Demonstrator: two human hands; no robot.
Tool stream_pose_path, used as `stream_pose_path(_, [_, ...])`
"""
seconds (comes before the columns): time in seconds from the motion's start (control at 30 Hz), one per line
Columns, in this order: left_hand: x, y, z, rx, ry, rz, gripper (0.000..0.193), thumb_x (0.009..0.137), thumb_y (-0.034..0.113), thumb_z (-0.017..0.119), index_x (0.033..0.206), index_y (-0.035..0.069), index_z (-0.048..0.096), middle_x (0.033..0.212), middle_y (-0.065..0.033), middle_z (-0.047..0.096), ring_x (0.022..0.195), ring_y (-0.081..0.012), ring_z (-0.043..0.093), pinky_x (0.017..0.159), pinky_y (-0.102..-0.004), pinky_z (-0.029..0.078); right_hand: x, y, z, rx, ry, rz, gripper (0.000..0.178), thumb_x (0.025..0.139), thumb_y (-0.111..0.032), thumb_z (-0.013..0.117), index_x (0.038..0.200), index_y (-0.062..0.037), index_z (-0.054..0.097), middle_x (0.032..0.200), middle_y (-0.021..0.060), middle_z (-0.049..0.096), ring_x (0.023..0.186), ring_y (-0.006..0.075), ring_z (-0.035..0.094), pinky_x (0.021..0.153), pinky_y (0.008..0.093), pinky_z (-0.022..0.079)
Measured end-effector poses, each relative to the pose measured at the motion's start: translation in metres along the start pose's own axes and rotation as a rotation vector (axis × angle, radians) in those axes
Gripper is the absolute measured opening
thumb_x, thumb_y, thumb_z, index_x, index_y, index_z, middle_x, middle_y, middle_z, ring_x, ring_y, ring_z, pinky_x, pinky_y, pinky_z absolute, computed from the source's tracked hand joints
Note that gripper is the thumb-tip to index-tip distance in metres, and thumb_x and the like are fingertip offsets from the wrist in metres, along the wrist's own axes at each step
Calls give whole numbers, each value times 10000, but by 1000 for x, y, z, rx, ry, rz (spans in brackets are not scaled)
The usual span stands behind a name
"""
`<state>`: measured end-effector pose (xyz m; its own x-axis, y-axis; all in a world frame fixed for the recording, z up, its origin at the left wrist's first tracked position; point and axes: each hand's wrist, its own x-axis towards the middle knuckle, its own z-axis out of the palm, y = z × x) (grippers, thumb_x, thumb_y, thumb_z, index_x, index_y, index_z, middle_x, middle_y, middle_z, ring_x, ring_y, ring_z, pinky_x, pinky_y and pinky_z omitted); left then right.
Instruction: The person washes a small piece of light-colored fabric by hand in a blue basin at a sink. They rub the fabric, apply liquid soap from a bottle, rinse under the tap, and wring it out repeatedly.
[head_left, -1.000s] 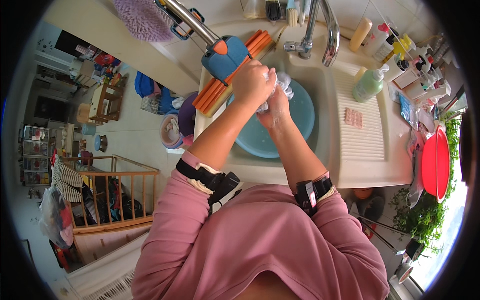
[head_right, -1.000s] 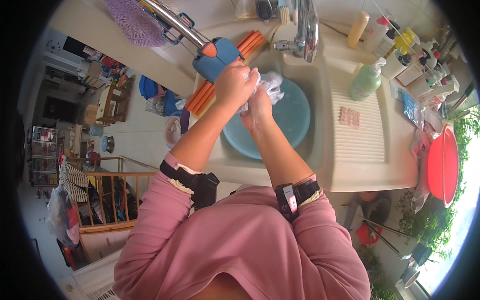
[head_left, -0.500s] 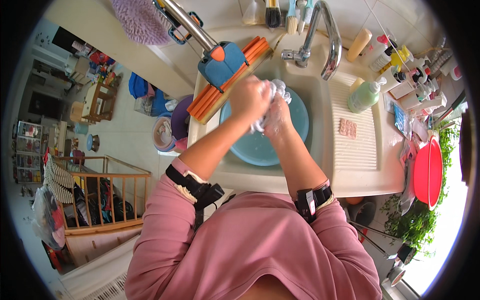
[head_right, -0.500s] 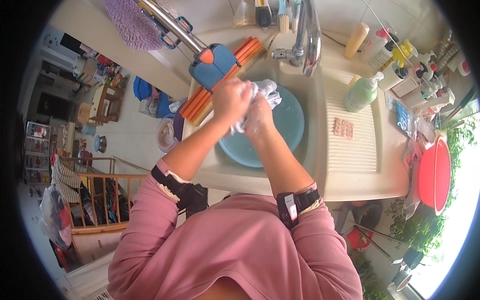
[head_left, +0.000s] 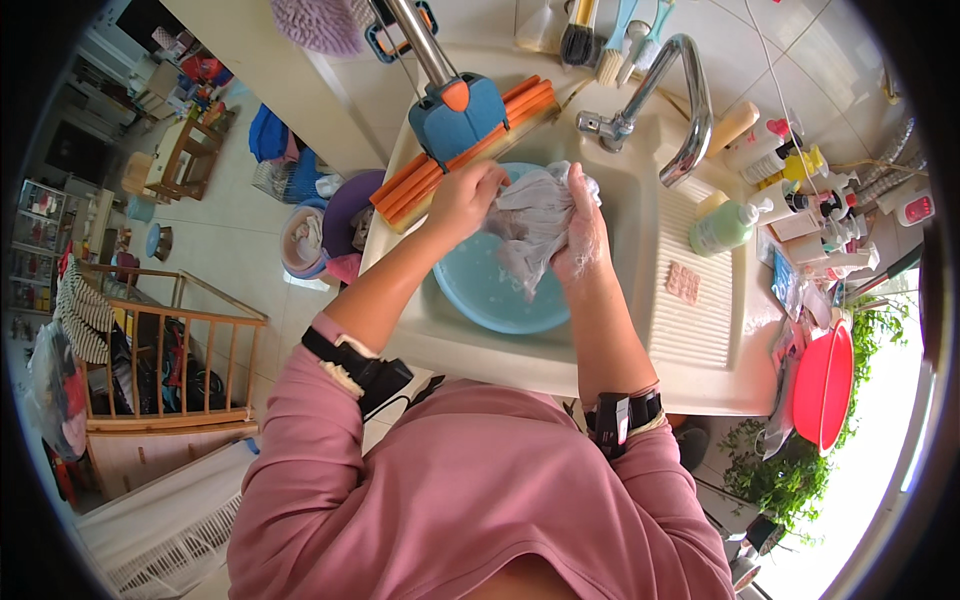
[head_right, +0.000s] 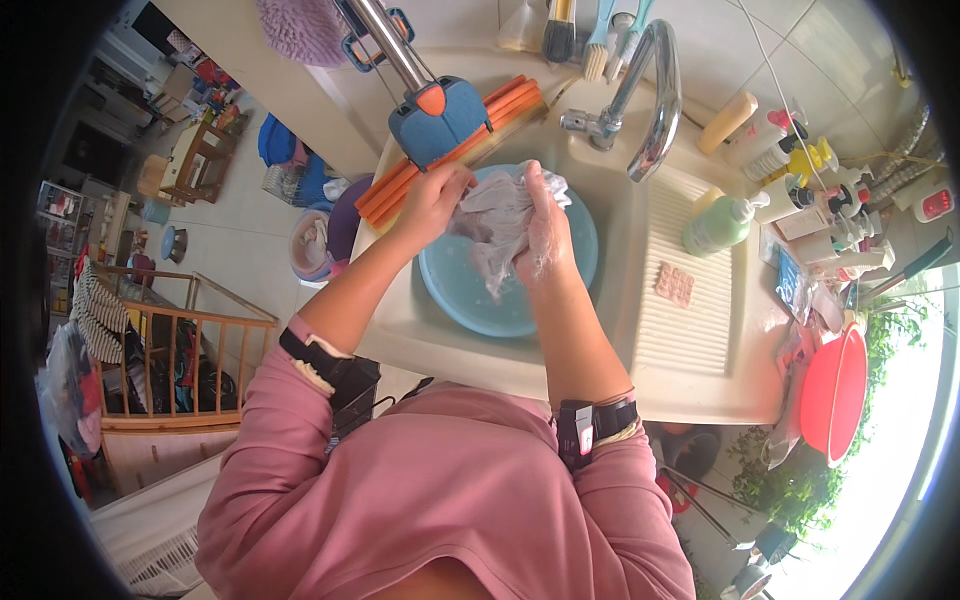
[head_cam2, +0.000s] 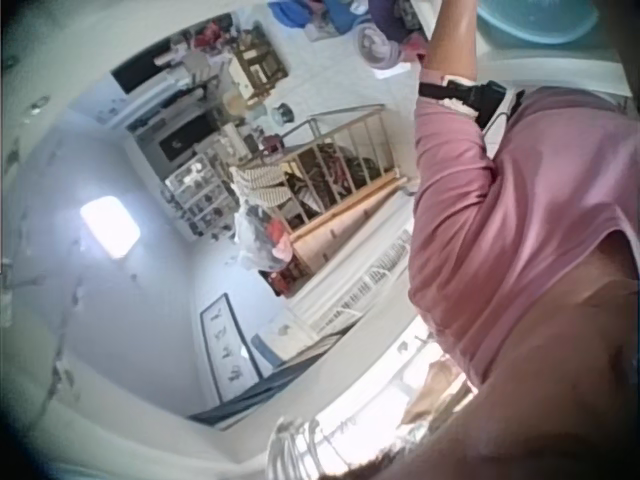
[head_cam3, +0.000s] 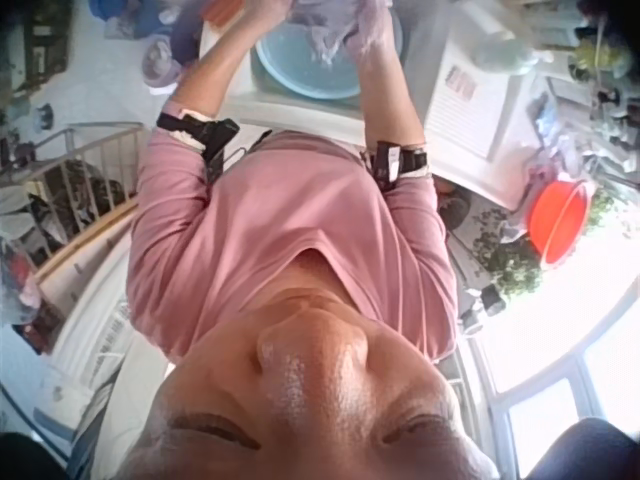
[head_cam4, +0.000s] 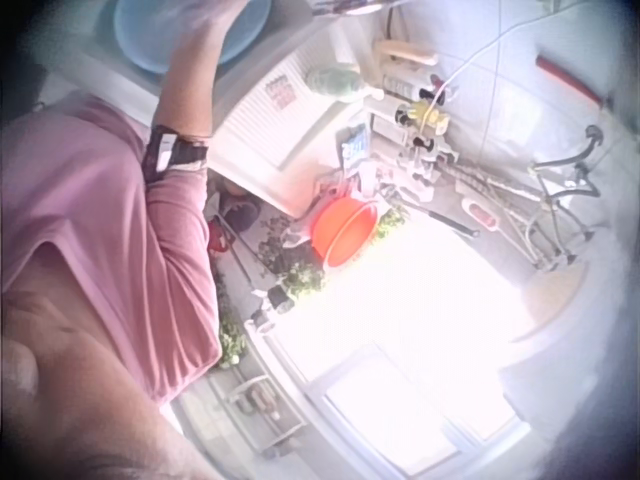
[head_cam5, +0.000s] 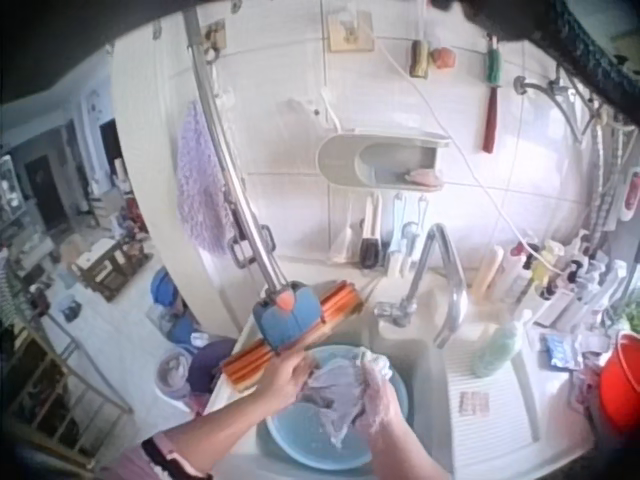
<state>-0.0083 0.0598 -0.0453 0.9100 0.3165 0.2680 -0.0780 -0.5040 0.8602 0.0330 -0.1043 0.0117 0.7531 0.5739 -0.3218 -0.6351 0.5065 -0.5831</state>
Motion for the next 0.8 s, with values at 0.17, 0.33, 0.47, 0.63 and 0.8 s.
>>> stream_pose_path(0.17, [-34, 8, 5, -652, -303, -419, 298, 948, 239, 515, 1126, 12, 592, 995, -31, 617, 916, -92, 541, 827, -261, 430, 16, 12, -26, -303, 153, -160, 264, 809, -97, 700, 1027, 22, 610, 951, 105, 630, 891, 177, 585, 761, 326, 476])
stream_pose_path(0.33, [-20, 7, 11, -484, -374, -427, 295, 906, 199, 583, 1137, 16, 580, 1024, -41, 607, 917, -103, 548, 819, -255, 436, 25, 18, -40, -810, 236, -572, 265, 829, -143, 689, 1016, 26, 609, 954, 70, 632, 863, 150, 578, 779, 281, 456])
stream_pose_path(0.47, [-19, 21, 24, -323, 162, -224, 226, 827, 202, 679, 893, 8, 584, 714, -24, 598, 633, -98, 523, 571, -274, 437, 31, 20, -45, -769, 394, -557, 250, 854, -207, 670, 925, 29, 629, 878, 67, 631, 795, 150, 567, 726, 274, 452])
stream_pose_path(0.63, [-21, 70, 58, 148, 140, 247, 295, 769, 217, 687, 628, 55, 484, 613, -99, 525, 555, -316, 523, 502, -384, 413, 38, 14, -36, -585, 621, -235, 461, 859, -420, 637, 606, -42, 565, 569, 2, 513, 514, 122, 420, 488, 329, 360])
stream_pose_path(0.8, [20, 77, 65, 195, 251, -141, 342, 888, 292, 503, 654, 53, 572, 670, -152, 586, 627, -365, 546, 552, -454, 403, 33, 33, -19, 0, 182, -104, 337, 948, -366, 489, 1067, -62, 575, 960, 63, 604, 833, 171, 589, 709, 299, 499])
